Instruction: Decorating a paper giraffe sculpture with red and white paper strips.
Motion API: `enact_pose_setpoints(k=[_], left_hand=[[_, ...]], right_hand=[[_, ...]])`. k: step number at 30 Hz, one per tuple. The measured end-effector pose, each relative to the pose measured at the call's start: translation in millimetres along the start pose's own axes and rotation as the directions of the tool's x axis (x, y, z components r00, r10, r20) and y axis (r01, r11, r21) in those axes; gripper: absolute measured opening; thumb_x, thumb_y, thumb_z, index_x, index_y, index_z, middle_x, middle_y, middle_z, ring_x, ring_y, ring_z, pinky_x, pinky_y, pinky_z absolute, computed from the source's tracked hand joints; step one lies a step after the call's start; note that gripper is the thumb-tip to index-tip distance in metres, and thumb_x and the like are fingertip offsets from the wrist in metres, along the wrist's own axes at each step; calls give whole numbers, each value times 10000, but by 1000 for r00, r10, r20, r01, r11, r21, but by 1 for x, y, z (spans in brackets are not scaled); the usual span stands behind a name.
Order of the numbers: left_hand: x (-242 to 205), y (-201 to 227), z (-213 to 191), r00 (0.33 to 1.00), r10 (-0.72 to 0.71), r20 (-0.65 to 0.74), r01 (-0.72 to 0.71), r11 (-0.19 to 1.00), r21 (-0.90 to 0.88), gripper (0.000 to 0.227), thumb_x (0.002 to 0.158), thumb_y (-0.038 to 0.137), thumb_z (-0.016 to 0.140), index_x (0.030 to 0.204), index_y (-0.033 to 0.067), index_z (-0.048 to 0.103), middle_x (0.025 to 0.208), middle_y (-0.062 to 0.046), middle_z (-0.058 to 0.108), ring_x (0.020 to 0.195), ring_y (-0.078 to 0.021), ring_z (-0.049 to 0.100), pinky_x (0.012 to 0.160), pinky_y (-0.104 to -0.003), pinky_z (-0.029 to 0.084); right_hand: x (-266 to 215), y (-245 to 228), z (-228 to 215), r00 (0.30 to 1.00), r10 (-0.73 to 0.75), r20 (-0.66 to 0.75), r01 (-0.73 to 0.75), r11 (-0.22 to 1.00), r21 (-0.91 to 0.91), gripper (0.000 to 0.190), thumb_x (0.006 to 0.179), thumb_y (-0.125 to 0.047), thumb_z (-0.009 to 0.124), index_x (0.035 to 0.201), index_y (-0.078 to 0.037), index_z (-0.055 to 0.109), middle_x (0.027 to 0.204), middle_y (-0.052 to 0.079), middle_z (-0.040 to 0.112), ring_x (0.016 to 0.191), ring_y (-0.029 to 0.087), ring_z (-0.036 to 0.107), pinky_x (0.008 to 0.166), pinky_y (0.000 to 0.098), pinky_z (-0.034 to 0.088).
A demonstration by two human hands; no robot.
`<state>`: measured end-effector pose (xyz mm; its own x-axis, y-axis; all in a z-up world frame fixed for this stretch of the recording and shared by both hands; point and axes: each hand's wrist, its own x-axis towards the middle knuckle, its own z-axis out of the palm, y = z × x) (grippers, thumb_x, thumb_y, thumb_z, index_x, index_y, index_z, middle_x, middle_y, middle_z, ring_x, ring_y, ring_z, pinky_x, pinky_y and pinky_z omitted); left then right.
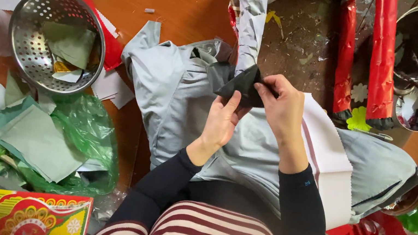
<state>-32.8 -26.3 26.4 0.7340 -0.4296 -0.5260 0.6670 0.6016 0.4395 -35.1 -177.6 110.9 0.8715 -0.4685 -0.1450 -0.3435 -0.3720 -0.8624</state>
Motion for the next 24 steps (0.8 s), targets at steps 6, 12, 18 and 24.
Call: enact_pose_setpoints(k=[6,12,18,24], left_hand=[[-22,15,-4,999,-28,30,22,983,182,382,1017,118,612,1374,12,528,1251,-93,662,1120,-235,678,1008,-441,573],[-26,24,-1,998,-64,2,59,924,378,335,1015,96,631,1284,-100,594,1168,-156,706,1067,-275,703,960,-423,602],[-3,17,3,999,6,46,-20,949,315,325,1040,105,620,1302,-88,623,1203,-109,687,1053,-175,677,987,-379,587],[15,28,25,995,69,-74,-46,960,277,412,1028,199,636,1342,-52,544,1165,-107,679,1000,-190,693,879,-390,614]], right_hand=[[2,8,-8,996,-23,85,15,995,95,124,934,-59,778,995,7,694,812,75,740,735,58,620,667,248,520],[5,4,-15,976,-152,153,153,988,6,133,913,-56,778,1011,0,708,894,126,753,772,130,716,689,280,542],[7,5,-7,988,-85,133,81,996,38,127,927,-66,768,1014,1,704,873,109,763,752,117,715,684,273,548],[14,17,8,993,-15,121,-1,991,133,125,951,-73,768,991,18,692,795,48,727,723,52,621,642,239,512]])
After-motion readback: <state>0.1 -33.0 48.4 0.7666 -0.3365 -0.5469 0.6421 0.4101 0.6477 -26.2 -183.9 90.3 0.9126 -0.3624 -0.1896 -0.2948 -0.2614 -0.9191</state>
